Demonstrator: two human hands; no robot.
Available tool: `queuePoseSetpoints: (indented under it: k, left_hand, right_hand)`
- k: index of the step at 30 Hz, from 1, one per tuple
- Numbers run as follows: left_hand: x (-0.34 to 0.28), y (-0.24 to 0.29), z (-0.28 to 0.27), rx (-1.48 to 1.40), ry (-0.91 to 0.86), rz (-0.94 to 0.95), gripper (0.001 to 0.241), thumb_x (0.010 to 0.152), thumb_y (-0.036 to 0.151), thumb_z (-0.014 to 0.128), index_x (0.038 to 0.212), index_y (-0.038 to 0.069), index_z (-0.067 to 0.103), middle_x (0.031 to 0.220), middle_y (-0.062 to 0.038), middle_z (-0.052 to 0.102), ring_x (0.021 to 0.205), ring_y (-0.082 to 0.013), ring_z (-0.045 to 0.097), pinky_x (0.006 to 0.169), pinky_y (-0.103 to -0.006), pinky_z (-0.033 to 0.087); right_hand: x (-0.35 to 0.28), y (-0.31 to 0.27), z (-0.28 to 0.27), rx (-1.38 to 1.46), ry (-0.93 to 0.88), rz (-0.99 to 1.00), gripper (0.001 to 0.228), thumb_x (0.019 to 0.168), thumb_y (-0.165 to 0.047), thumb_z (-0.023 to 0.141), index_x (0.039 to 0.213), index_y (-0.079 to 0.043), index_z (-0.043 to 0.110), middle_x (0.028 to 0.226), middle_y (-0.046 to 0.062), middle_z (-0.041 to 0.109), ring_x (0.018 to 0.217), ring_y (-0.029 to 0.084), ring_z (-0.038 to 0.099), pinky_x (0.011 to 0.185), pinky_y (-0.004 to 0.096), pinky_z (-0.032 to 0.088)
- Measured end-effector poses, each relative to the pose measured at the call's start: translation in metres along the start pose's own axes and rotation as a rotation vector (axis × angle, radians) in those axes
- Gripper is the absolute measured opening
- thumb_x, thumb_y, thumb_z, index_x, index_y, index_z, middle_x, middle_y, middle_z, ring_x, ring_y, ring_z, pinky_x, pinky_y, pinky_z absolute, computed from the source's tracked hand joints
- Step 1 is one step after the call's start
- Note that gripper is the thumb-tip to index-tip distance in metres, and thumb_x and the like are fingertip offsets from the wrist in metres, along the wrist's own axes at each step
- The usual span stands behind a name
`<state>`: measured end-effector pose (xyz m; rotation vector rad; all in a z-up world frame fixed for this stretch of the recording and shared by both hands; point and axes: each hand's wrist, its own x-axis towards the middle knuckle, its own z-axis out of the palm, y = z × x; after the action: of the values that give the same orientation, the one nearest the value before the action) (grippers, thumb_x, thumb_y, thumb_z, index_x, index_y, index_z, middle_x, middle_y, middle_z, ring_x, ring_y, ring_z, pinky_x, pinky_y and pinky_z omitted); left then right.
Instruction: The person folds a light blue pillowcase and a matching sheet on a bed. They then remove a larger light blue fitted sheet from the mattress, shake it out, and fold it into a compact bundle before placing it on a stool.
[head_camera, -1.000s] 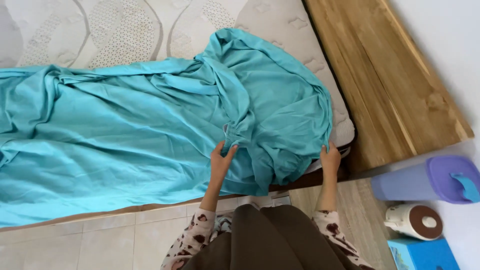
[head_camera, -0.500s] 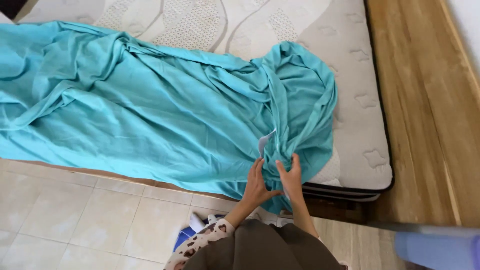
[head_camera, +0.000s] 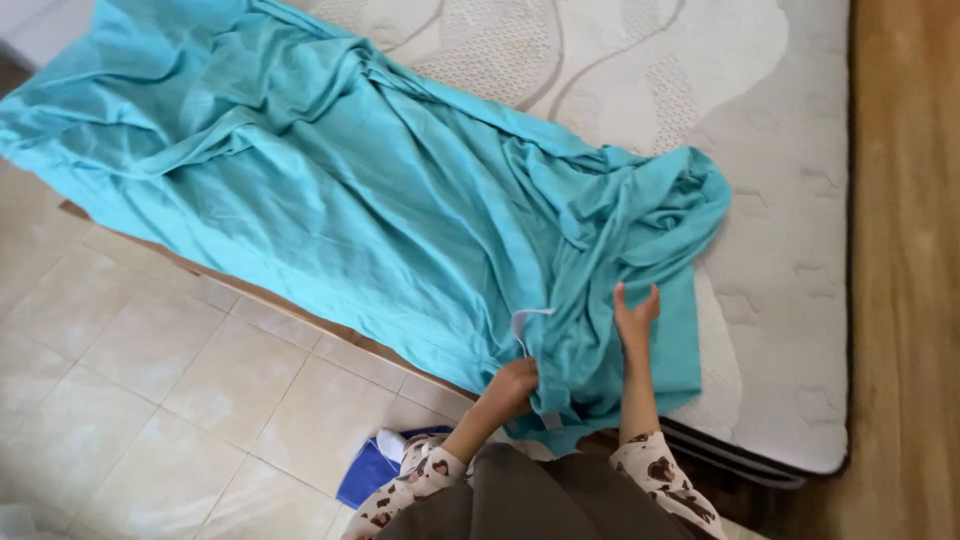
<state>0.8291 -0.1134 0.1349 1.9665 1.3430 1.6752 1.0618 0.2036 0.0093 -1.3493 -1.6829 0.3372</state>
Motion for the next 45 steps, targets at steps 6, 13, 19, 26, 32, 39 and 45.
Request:
queuePoseSetpoints:
  k: [6,13,19,26,32,39,45]
  left_hand:
    - [-0.053,-0.047,-0.031,0.114,-0.367,0.055,0.048,0.074,-0.003,0.065,0.121,0.006,0.068,0.111,-0.014,0.071,0.106,-0.0367,0.067,0.087,-0.0470,0.053]
    - [-0.075,-0.095,-0.155,-0.032,-0.404,-0.116,0.068,0.074,0.010,0.078,0.139,0.004,0.060,0.107,-0.021,0.069,0.094,-0.0404,0.067,0.078,-0.0499,0.052]
    - [-0.077,-0.102,-0.257,-0.052,-0.231,-0.303,0.060,0.075,0.011,0.074,0.135,0.009,0.069,0.100,-0.019,0.075,0.081,-0.0332,0.072,0.074,-0.0421,0.056]
    - [-0.097,-0.150,-0.331,-0.228,-0.095,-0.272,0.060,0.079,0.014,0.075,0.138,0.008,0.063,0.116,-0.018,0.073,0.097,-0.0324,0.073,0.083,-0.0395,0.058]
    - [-0.081,-0.232,-0.414,-0.132,-0.147,-0.241,0.059,0.082,0.017,0.074,0.140,0.009,0.064,0.116,-0.016,0.074,0.099,-0.0332,0.072,0.085,-0.0427,0.057]
    - [-0.045,-0.352,-0.575,0.301,-0.006,-0.256,0.052,0.075,0.030,0.080,0.119,0.005,0.066,0.109,-0.016,0.073,0.101,-0.0353,0.069,0.083,-0.0447,0.055]
    - [-0.011,-0.384,-0.729,0.069,0.189,-0.584,0.073,0.075,0.026,0.080,0.139,0.001,0.055,0.087,-0.025,0.069,0.081,-0.0380,0.070,0.073,-0.0452,0.056]
  right_hand:
    - [-0.036,-0.078,0.057,-0.495,-0.146,0.165,0.100,0.068,-0.076,0.079,0.150,-0.026,0.050,0.157,0.036,0.026,0.137,0.062,0.027,0.109,0.069,0.030]
    - [-0.077,-0.111,0.073,-0.287,0.187,-0.081,0.030,0.105,-0.022,0.065,0.107,0.008,0.073,0.102,0.029,0.070,0.088,0.049,0.063,0.079,0.055,0.050]
    - [-0.090,-0.248,0.088,-0.101,0.415,-0.087,0.025,0.107,-0.013,0.062,0.099,0.010,0.065,0.092,0.027,0.063,0.078,0.043,0.054,0.071,0.053,0.042]
    - [-0.036,-0.317,0.182,0.417,0.515,-0.194,0.034,0.113,-0.017,0.062,0.100,0.014,0.053,0.093,0.018,0.055,0.086,0.026,0.045,0.082,0.042,0.046]
    - [0.017,-0.396,0.357,0.383,0.467,-0.345,0.036,0.111,-0.022,0.063,0.100,0.012,0.063,0.094,0.019,0.064,0.084,0.028,0.056,0.080,0.044,0.049]
    - [0.043,-0.615,0.587,0.453,0.362,-0.365,0.042,0.111,-0.029,0.063,0.096,0.010,0.063,0.085,0.020,0.063,0.075,0.030,0.052,0.073,0.045,0.046]
    - [0.054,-0.767,0.724,0.594,0.292,-0.363,0.039,0.109,-0.027,0.064,0.100,0.010,0.066,0.088,0.019,0.068,0.077,0.027,0.056,0.077,0.043,0.050]
